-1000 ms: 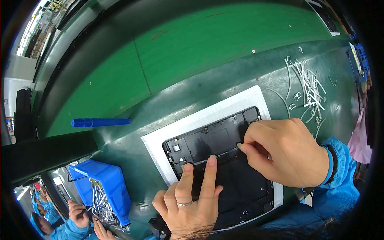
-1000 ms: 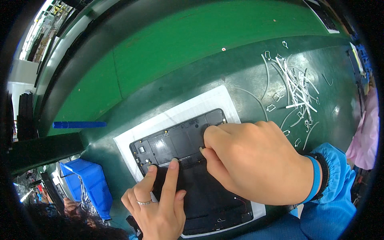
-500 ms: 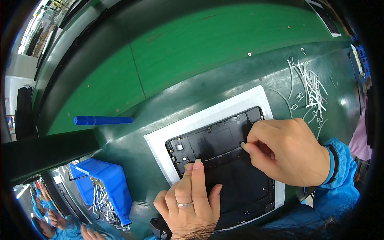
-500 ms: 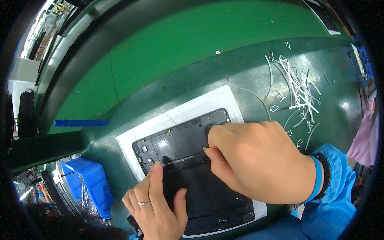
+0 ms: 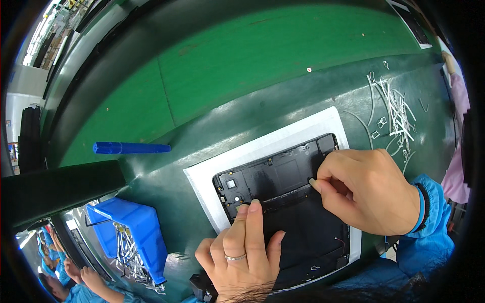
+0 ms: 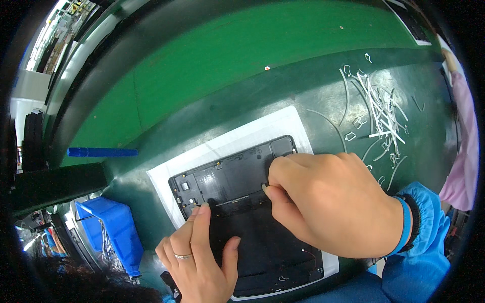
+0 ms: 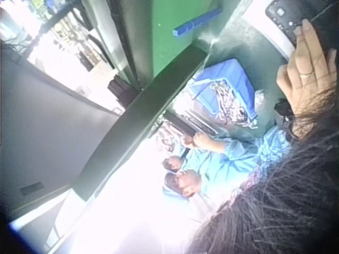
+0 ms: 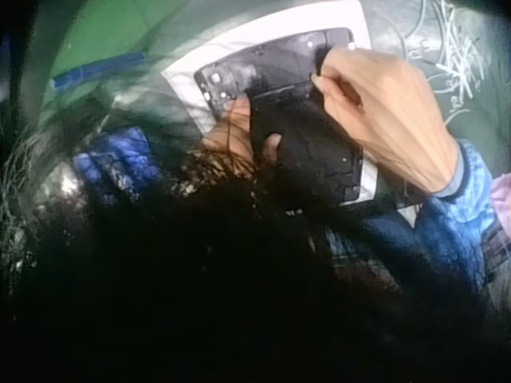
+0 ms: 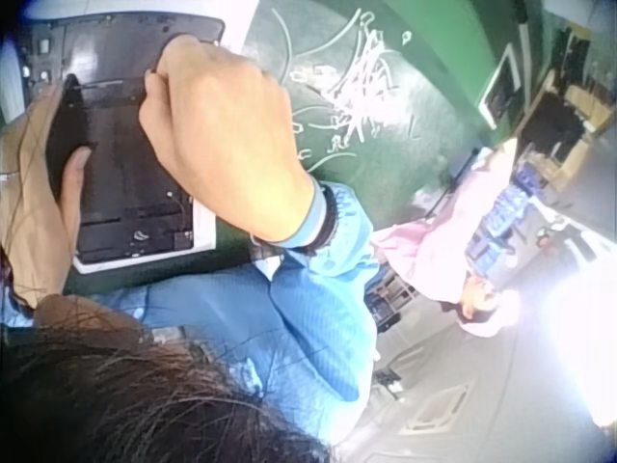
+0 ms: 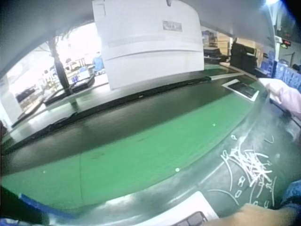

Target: The person assembles a tablet device by integrating internal circuitry and a battery into the tablet casing, securing components with adhesive strips. A plastic pry tool is used to manipulate and fit the parts together.

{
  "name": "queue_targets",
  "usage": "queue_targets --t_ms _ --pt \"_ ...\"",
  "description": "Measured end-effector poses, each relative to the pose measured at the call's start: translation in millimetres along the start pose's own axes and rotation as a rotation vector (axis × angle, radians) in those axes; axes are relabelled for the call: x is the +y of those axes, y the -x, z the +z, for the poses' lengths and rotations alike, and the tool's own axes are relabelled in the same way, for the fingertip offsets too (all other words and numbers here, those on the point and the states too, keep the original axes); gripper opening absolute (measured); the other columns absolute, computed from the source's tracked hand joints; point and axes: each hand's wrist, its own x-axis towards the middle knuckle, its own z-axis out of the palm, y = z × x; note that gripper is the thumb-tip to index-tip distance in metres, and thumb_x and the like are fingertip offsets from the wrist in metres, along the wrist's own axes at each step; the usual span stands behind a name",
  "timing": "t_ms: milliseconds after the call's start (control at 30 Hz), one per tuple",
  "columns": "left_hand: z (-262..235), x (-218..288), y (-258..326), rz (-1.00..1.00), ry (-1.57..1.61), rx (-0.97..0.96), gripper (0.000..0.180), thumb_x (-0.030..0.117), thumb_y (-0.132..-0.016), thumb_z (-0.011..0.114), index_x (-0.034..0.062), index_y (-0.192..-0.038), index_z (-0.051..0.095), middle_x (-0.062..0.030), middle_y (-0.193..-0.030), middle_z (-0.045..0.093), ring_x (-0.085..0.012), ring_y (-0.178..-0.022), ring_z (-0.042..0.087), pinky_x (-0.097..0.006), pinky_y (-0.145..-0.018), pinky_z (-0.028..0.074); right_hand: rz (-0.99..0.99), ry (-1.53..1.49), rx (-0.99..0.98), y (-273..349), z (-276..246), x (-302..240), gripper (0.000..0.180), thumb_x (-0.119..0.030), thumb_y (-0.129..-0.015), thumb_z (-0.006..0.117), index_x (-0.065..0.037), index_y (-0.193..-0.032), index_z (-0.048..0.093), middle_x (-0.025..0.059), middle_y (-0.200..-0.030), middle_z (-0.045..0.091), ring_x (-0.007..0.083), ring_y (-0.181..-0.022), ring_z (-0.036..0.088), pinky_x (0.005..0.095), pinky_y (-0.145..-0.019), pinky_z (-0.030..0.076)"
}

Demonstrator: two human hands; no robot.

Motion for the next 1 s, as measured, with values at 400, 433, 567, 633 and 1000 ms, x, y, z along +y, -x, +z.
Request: queue_targets --t_ms 400,433,567,633,1000 --pt "-25 66 5 -0.239 0.723 -0.001 0.057 0.038 -0.112 0.04 0.0024 -0.157 0.041 -0.0139 -0.161 0.047 -0.0237 -0.143 0.049 -0.043 -0.112 0.047 -0.006 0.029 0.011 2 0 -4 0.013 -0.01 -0.088 0.07 -0.003 -0.086 0.058 0.0132 -0.075 0.063 0.0373 -0.066 0.066 0.0466 -0.057 0.053" --pt "-26 69 5 -0.267 0.781 0.001 0.056 0.037 -0.113 0.039 0.0027 -0.157 0.04 -0.0135 -0.161 0.047 -0.0234 -0.144 0.048 -0.043 -0.112 0.047 -0.006 0.026 0.003 0 2 -2 0.013 -0.01 -0.088 0.07 -0.003 -0.086 0.058 0.0132 -0.076 0.063 0.0373 -0.066 0.066 0.0466 -0.057 0.053" --pt "-34 87 14 -0.342 1.019 -0.002 0.054 0.035 -0.115 0.035 0.0038 -0.159 0.039 -0.0118 -0.162 0.046 -0.0222 -0.145 0.047 -0.043 -0.112 0.048 0.004 0.048 0.005 5 -4 -9 0.014 -0.01 -0.088 0.07 -0.003 -0.086 0.058 0.0133 -0.076 0.064 0.0375 -0.067 0.067 0.0468 -0.057 0.053" --pt "-32 66 9 -0.108 0.267 -0.002 0.063 0.04 -0.111 0.044 0.0034 -0.161 0.036 -0.0167 -0.161 0.045 -0.0281 -0.145 0.046 -0.045 -0.114 0.045 0.007 0.046 0.004 6 -5 -9 0.014 -0.01 -0.088 0.07 -0.003 -0.086 0.058 0.0135 -0.076 0.064 0.0376 -0.067 0.067 0.0469 -0.057 0.053" --pt "-14 32 8 0.346 -0.252 0.208 0.078 0.046 -0.103 0.06 0.0033 -0.162 0.034 -0.0207 -0.149 0.054 -0.0336 -0.136 0.054 -0.047 -0.12 0.039 -0.055 -0.057 0.066 6 -4 -6 0.014 0.001 -0.083 0.075 -0.001 -0.085 0.062 0.0092 -0.07 0.06 0.0204 -0.053 0.061 0.0322 -0.048 0.047"
